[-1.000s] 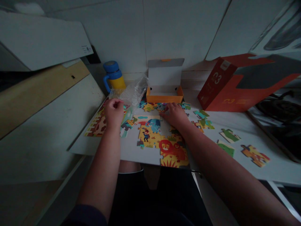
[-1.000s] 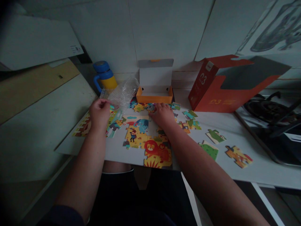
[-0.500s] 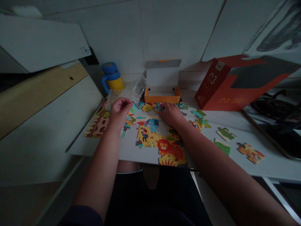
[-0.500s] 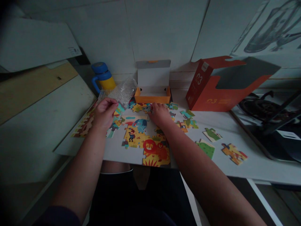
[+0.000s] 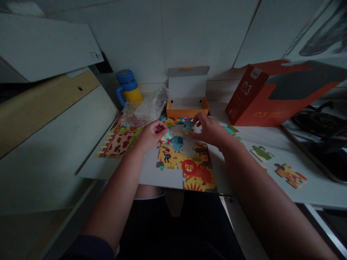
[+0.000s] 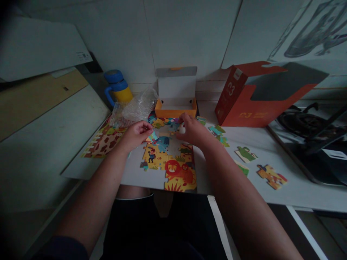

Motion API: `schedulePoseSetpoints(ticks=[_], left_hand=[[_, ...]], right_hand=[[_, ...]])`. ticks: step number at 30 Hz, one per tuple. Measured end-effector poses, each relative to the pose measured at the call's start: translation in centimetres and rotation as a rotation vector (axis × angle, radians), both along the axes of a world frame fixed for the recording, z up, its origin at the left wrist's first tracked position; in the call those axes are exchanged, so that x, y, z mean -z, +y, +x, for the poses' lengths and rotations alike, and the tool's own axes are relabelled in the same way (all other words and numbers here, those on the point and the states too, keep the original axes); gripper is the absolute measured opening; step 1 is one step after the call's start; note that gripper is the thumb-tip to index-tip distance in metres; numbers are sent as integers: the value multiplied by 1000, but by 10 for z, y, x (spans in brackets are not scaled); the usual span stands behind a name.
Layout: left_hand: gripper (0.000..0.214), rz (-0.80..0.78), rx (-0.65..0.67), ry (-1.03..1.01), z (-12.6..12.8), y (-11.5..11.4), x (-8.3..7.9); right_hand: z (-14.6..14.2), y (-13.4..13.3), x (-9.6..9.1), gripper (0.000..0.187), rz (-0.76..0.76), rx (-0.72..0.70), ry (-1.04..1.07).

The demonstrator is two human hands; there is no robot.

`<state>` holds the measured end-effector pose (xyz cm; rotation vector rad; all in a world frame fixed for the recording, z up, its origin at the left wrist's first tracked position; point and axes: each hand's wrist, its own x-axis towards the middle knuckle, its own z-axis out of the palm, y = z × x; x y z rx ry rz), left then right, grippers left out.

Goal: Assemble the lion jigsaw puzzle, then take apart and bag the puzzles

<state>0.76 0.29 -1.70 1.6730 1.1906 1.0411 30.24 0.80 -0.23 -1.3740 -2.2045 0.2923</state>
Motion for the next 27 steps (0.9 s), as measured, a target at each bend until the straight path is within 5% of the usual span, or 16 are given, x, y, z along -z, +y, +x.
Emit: schedulePoseSetpoints(ticks=[8, 18, 27], left_hand=[[24, 6, 12, -2, 0, 0, -3], [16, 22, 39, 18, 1, -1, -3], [16, 6, 40, 53, 1, -3, -2]], right_hand=[[7, -23, -24, 43, -356, -258, -177], [-7, -33, -31, 39, -418, -352, -274], [-13, -37, -24, 59, -375, -344, -355]])
